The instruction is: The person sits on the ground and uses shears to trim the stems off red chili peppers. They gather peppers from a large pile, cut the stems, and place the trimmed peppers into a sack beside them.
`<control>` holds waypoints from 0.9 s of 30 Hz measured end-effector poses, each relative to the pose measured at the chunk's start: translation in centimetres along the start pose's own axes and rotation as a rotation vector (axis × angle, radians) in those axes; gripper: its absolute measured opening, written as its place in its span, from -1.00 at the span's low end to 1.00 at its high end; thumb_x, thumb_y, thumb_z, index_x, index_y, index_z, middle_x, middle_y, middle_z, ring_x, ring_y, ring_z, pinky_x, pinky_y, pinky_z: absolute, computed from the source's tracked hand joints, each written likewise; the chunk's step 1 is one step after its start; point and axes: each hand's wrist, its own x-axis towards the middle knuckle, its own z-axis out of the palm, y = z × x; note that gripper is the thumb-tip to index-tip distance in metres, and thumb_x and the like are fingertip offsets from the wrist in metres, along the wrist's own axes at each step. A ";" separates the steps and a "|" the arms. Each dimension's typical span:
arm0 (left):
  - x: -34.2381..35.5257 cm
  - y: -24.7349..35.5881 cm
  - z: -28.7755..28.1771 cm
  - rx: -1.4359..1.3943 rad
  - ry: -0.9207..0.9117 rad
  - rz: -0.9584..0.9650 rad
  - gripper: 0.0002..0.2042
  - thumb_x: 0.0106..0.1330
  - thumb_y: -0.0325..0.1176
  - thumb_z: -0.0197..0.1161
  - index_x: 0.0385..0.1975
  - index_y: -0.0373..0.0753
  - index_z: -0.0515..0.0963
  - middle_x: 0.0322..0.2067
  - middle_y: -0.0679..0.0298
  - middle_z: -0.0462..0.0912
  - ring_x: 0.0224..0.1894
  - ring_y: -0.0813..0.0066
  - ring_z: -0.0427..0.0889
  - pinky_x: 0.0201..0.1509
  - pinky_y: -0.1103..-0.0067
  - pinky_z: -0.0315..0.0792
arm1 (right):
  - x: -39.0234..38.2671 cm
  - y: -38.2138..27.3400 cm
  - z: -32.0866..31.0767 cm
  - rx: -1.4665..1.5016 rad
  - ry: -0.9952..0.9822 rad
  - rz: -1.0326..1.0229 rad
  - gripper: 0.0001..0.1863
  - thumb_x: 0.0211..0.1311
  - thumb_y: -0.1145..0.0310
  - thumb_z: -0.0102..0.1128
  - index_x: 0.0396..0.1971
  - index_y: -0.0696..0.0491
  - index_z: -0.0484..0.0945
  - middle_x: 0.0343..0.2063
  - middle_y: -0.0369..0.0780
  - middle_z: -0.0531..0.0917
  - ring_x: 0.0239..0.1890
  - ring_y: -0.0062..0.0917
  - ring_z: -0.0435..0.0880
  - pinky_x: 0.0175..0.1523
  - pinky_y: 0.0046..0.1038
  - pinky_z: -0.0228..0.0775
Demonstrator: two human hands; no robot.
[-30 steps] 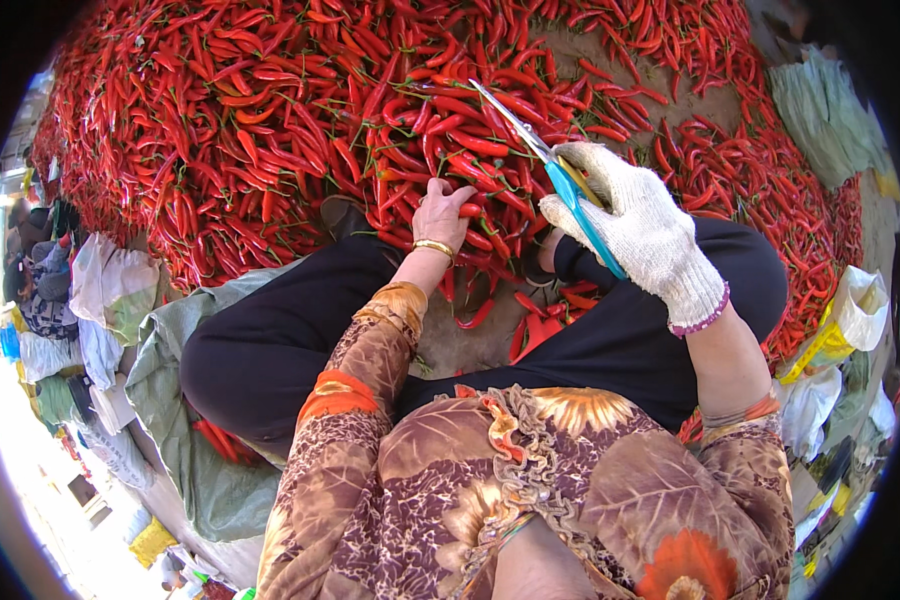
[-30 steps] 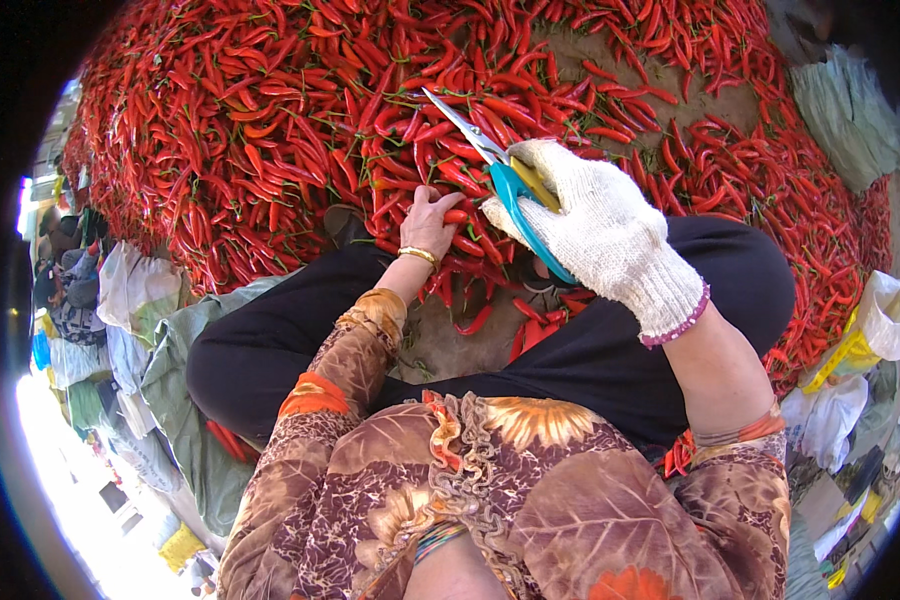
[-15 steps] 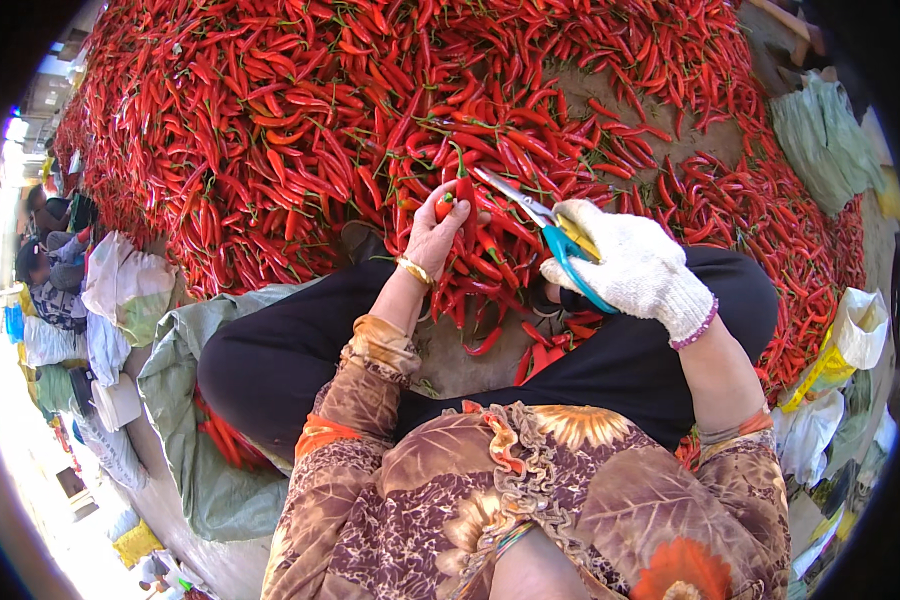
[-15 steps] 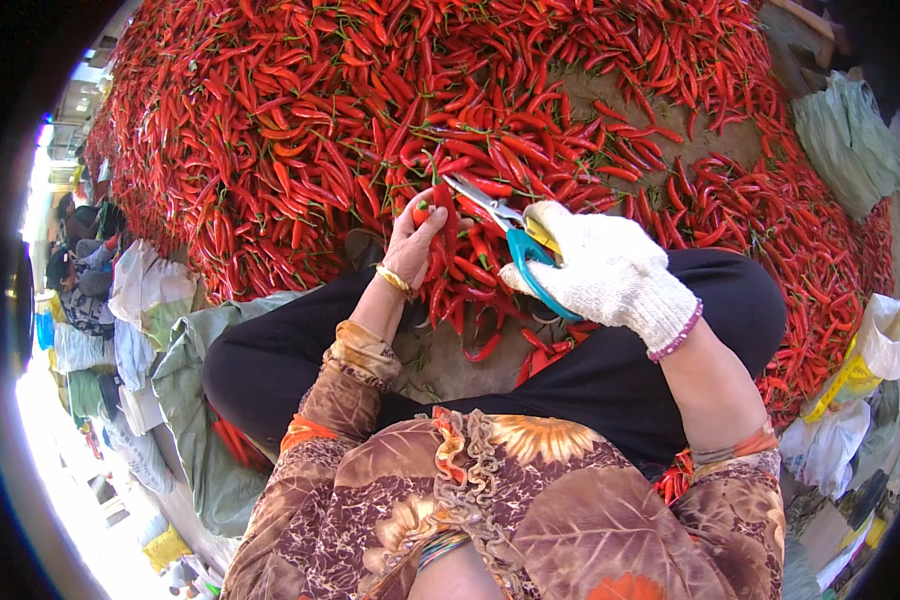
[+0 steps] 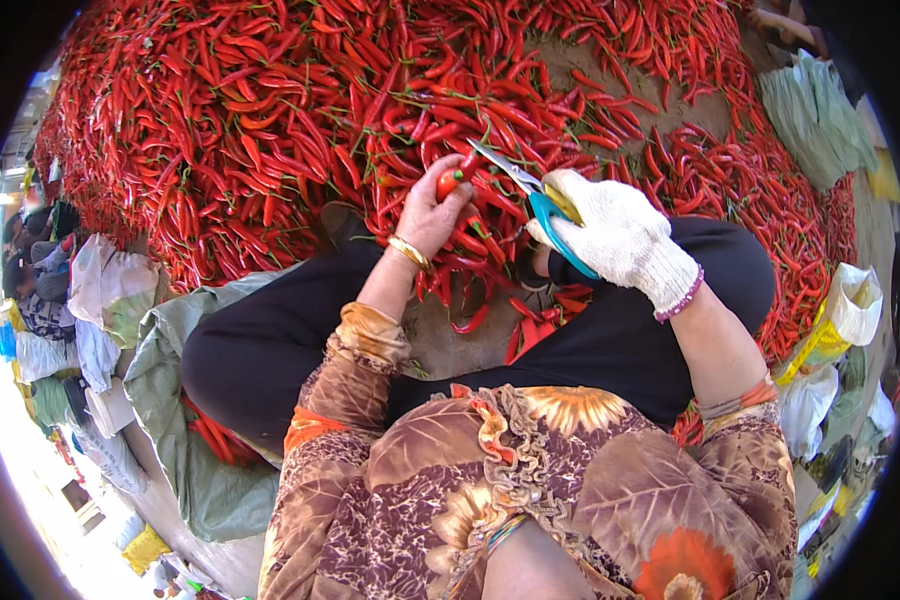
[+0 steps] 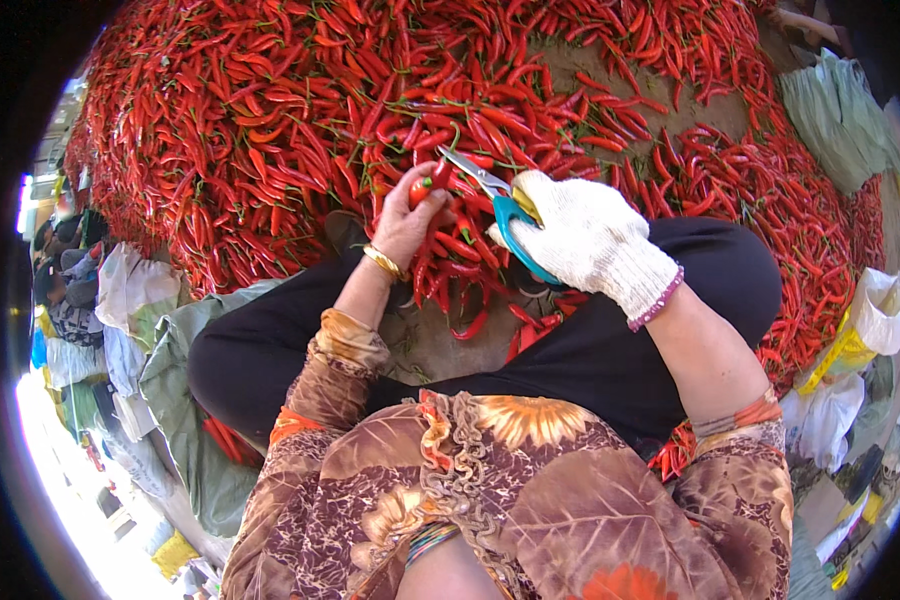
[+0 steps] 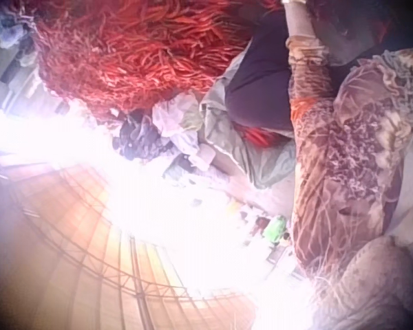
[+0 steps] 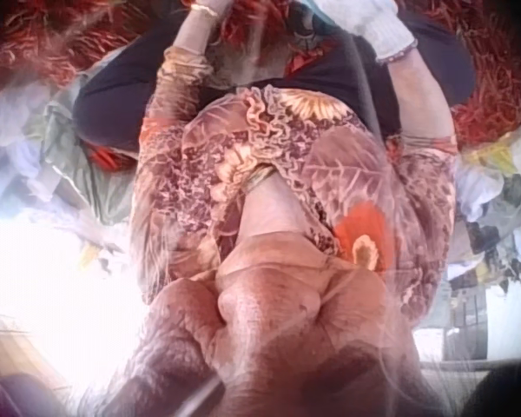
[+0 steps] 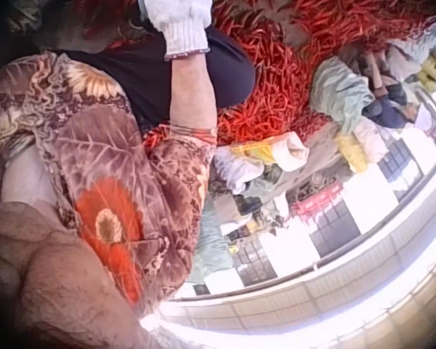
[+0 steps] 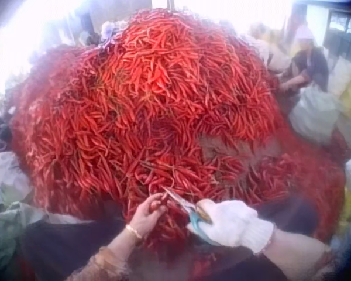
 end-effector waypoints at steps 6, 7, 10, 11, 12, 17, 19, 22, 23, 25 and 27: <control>1.0 -2.8 -3.6 0.742 0.050 0.233 -0.66 0.19 -0.46 0.34 -0.01 -0.15 0.56 -0.27 0.20 0.62 -0.25 0.26 0.66 -0.16 0.41 0.57 | 0.1 0.3 -0.3 0.105 0.211 0.041 -0.50 0.23 -0.07 0.24 -0.08 0.06 0.49 -0.53 -0.11 0.68 -0.42 -0.20 0.71 -0.28 -0.23 0.51; 1.2 -3.7 -3.9 0.967 0.031 0.273 -0.65 0.14 -0.47 0.36 -0.03 -0.14 0.57 -0.27 0.16 0.62 -0.22 0.16 0.66 -0.12 0.36 0.56 | 0.1 0.2 -0.5 0.145 0.220 0.015 -0.49 0.23 -0.07 0.24 -0.07 0.06 0.49 -0.53 -0.10 0.69 -0.42 -0.20 0.71 -0.28 -0.24 0.51; 2.0 -6.1 -3.7 1.050 -0.035 0.328 -0.64 0.06 -0.50 0.33 -0.09 -0.09 0.60 -0.28 0.13 0.55 -0.16 0.01 0.58 -0.08 0.29 0.50 | 0.1 0.2 -0.8 0.230 0.186 0.010 -0.50 0.23 -0.06 0.26 -0.07 0.04 0.50 -0.50 -0.10 0.69 -0.42 -0.22 0.71 -0.30 -0.24 0.51; 2.2 -6.7 -3.5 1.079 -0.057 0.334 -0.63 0.05 -0.53 0.30 -0.09 -0.07 0.61 -0.29 0.14 0.53 -0.18 0.01 0.58 -0.10 0.28 0.50 | 0.1 0.1 -0.7 0.200 0.200 0.003 -0.50 0.23 -0.06 0.26 -0.07 0.04 0.50 -0.50 -0.10 0.69 -0.42 -0.22 0.72 -0.30 -0.24 0.52; 2.4 -7.1 -3.2 1.151 -0.071 0.384 -0.63 0.04 -0.53 0.30 -0.10 -0.05 0.62 -0.30 0.15 0.52 -0.18 0.03 0.57 -0.10 0.29 0.49 | 0.1 0.0 -0.7 0.166 0.212 -0.007 -0.51 0.23 -0.06 0.26 -0.07 0.05 0.50 -0.50 -0.10 0.69 -0.42 -0.23 0.72 -0.30 -0.24 0.52; 3.0 -7.8 -1.8 1.532 -0.246 0.452 -0.76 0.07 -0.40 0.33 -0.24 0.05 0.69 -0.28 0.21 0.53 -0.13 0.20 0.60 -0.05 0.30 0.45 | 0.3 0.0 -0.4 0.150 0.237 -0.021 -0.50 0.22 -0.06 0.27 -0.06 0.05 0.51 -0.47 -0.09 0.70 -0.41 -0.23 0.73 -0.28 -0.26 0.53; 2.9 -7.8 -1.8 1.497 -0.226 0.385 -0.77 0.09 -0.42 0.31 -0.25 0.05 0.69 -0.26 0.26 0.52 -0.08 0.24 0.58 0.03 0.32 0.43 | 0.4 -0.1 -0.6 0.193 0.249 -0.014 -0.49 0.21 -0.05 0.28 -0.04 0.04 0.51 -0.46 -0.08 0.70 -0.39 -0.21 0.73 -0.28 -0.27 0.53; 2.9 -7.6 -2.7 1.403 -0.200 0.335 -0.71 0.06 -0.44 0.33 -0.20 0.07 0.68 -0.19 0.31 0.50 0.01 0.24 0.53 0.07 0.34 0.45 | 0.3 -0.2 -1.4 0.255 0.198 0.049 -0.44 0.18 0.05 0.35 0.05 0.12 0.50 -0.25 0.01 0.69 -0.17 -0.18 0.71 -0.06 -0.32 0.51; 2.8 -7.6 -2.8 1.374 -0.234 0.324 -0.68 0.05 -0.45 0.34 -0.17 0.06 0.68 -0.15 0.29 0.49 0.01 0.22 0.53 0.07 0.34 0.46 | 0.3 -0.3 -1.6 0.275 0.181 0.070 -0.42 0.17 0.09 0.38 0.08 0.15 0.49 -0.19 0.04 0.68 -0.09 -0.17 0.71 0.01 -0.34 0.50; 2.8 -7.6 -2.9 1.325 -0.269 0.305 -0.63 0.02 -0.47 0.35 -0.12 0.05 0.66 -0.07 0.25 0.46 0.03 0.17 0.51 0.09 0.33 0.47 | 0.4 -0.4 -1.8 0.306 0.171 0.080 -0.41 0.17 0.09 0.38 0.08 0.17 0.49 -0.17 0.02 0.68 -0.06 -0.26 0.71 0.05 -0.37 0.48; 3.0 -7.8 -2.4 1.359 -0.304 0.202 -0.58 0.05 -0.46 0.34 -0.06 0.12 0.65 0.02 0.23 0.42 0.12 0.16 0.47 0.14 0.34 0.46 | 0.3 -0.5 -1.9 0.317 0.180 0.053 -0.41 0.18 0.09 0.38 0.08 0.18 0.49 -0.17 0.01 0.68 -0.06 -0.30 0.71 0.06 -0.39 0.47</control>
